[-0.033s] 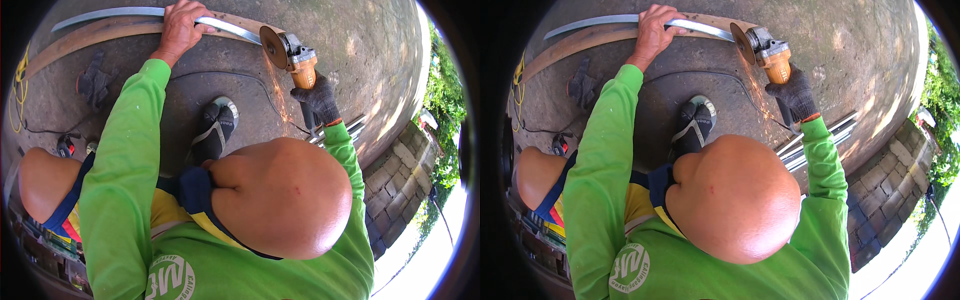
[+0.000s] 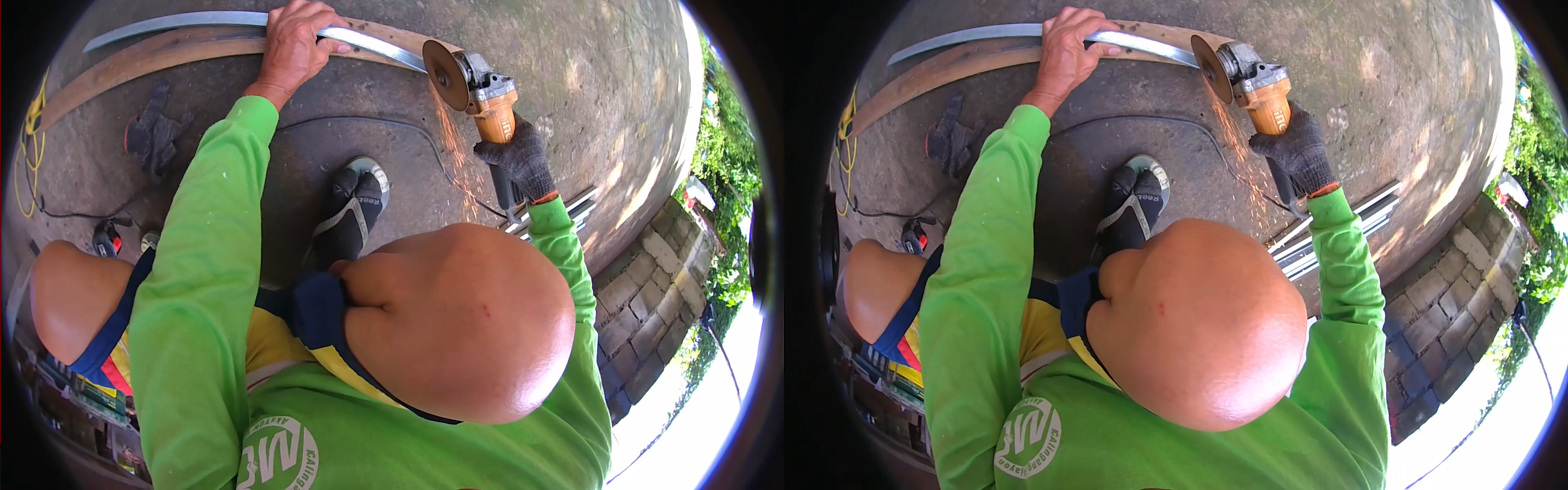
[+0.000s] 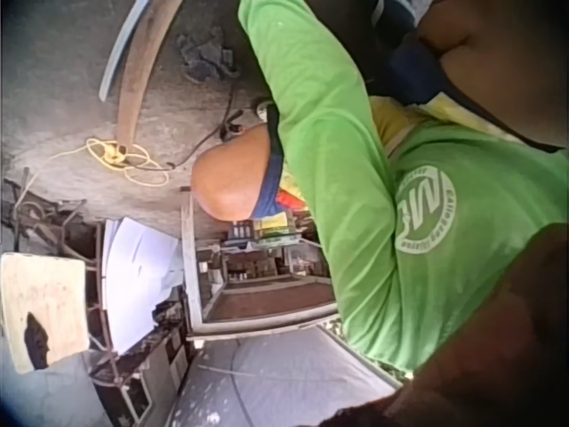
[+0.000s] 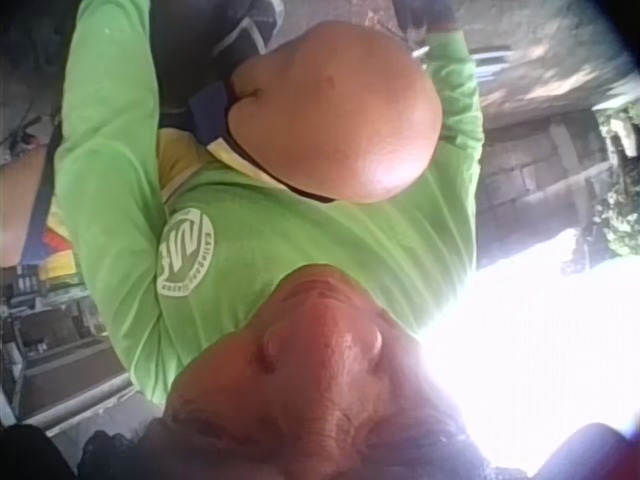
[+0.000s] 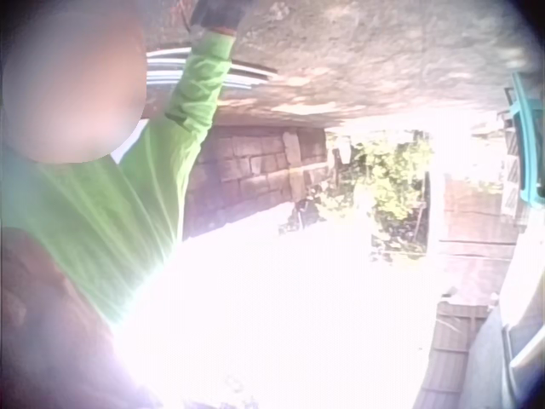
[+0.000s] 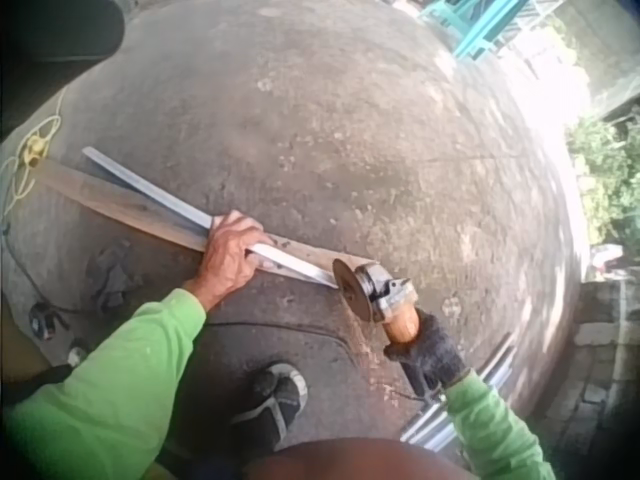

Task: Using an angle grinder to cut a metal strip on a wooden board.

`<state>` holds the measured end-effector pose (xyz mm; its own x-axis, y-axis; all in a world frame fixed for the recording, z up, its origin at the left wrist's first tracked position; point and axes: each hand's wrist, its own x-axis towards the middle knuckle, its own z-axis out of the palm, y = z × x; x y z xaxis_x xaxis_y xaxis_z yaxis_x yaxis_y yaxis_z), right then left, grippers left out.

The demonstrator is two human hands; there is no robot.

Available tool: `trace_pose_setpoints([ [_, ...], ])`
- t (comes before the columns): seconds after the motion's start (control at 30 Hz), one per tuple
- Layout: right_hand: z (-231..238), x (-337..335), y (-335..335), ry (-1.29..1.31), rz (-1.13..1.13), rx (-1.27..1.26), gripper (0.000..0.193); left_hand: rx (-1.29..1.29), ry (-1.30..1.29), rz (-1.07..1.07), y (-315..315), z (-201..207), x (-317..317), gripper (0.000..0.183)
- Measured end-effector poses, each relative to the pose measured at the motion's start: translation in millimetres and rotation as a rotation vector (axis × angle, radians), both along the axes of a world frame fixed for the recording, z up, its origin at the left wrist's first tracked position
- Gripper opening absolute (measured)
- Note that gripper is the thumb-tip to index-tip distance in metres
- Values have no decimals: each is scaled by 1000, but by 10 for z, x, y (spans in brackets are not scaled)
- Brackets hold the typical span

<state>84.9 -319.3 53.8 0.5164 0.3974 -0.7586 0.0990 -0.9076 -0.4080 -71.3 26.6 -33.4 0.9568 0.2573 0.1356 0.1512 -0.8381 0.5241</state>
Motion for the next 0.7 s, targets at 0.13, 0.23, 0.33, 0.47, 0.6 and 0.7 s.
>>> trace_pose_setpoints([
  [0.13,-79,29,-15,-32,0,21,61,-84,-85,18,-67,173,75,19],
  [0.23,-99,55,3,-12,8,50,60,-111,-67,36,-64,184,70,23],
  [0.33,-104,39,34,4,-26,36,61,-117,-58,37,-72,189,66,22],
  [0.47,-25,32,118,8,-27,12,61,-119,-62,39,-67,187,62,22],
  [0.6,-67,32,74,-26,-14,10,61,-125,-72,40,-74,183,62,22],
  [0.7,-105,36,57,-20,-16,31,61,-108,-71,32,-64,176,61,22],
])
